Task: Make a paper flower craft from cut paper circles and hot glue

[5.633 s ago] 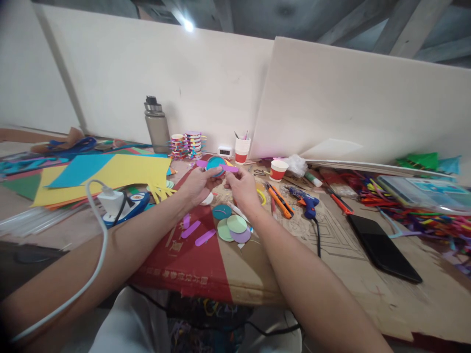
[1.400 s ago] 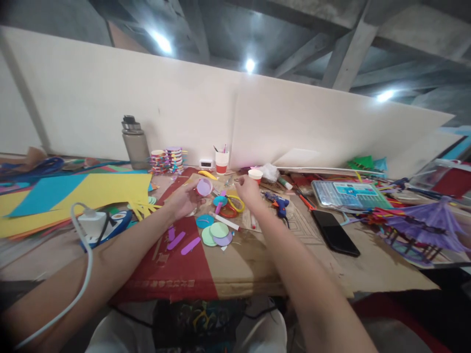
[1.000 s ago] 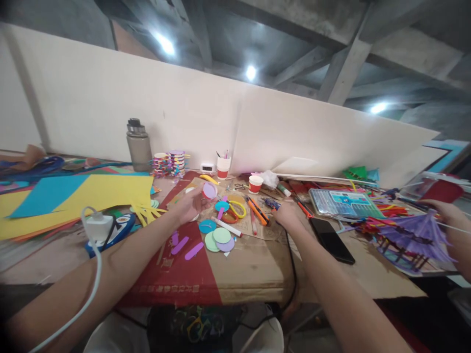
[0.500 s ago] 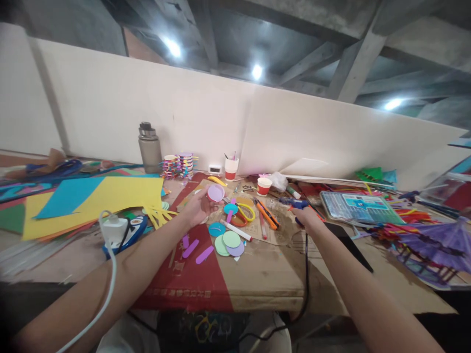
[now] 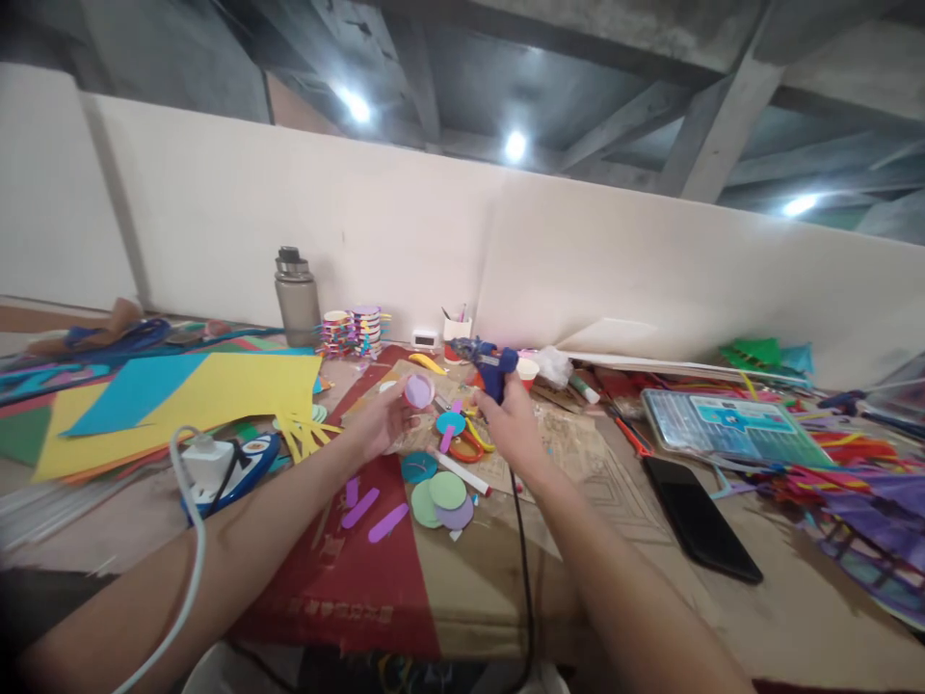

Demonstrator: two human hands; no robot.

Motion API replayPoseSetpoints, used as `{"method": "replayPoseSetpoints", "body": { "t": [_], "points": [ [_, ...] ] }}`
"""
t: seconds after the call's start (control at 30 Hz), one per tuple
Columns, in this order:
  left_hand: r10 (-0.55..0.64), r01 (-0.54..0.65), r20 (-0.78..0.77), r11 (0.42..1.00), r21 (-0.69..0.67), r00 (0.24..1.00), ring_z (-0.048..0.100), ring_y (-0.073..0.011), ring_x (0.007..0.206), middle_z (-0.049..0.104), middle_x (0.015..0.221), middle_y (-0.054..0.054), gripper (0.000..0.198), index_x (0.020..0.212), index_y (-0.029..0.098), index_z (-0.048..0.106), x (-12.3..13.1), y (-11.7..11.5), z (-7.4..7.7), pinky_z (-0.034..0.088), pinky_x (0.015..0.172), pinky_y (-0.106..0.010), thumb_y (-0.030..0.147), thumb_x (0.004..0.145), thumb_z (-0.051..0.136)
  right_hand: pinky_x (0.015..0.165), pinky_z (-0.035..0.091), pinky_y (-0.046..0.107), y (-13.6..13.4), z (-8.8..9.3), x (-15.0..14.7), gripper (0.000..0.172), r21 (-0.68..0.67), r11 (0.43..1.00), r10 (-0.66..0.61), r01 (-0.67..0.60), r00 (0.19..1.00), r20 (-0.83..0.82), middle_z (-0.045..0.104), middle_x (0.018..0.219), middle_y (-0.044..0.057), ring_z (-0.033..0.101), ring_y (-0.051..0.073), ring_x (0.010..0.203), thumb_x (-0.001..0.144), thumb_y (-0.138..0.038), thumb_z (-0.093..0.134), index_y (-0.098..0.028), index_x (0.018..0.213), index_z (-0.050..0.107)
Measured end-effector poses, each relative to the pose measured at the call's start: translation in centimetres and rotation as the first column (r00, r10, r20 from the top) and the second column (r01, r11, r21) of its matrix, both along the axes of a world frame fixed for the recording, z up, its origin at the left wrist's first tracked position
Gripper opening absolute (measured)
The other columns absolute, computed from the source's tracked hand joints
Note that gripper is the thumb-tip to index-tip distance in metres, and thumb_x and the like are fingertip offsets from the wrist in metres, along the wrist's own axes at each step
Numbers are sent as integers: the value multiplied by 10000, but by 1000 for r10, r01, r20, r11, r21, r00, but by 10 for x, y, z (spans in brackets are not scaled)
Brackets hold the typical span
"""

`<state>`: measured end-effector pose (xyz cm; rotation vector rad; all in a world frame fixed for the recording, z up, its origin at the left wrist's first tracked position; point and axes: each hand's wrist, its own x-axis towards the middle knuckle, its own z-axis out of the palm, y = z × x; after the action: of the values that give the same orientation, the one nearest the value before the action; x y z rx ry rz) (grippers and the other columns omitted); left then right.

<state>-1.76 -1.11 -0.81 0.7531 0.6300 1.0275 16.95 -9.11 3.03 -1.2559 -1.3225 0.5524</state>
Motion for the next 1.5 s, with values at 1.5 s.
{"method": "replayPoseSetpoints", "body": {
  "t": [1.5],
  "points": [
    [-6, 3, 39, 997, 72, 999, 680, -155, 613, 711, 773, -64, 271, 983, 129, 644, 1, -2, 4, 485, 507, -221, 383, 910, 585, 898, 451, 396, -12, -17, -5, 363, -72, 995, 90, -69, 934, 346, 684, 1097, 99, 618, 251, 980, 860, -281, 518, -171, 1201, 579]
  ]
}}
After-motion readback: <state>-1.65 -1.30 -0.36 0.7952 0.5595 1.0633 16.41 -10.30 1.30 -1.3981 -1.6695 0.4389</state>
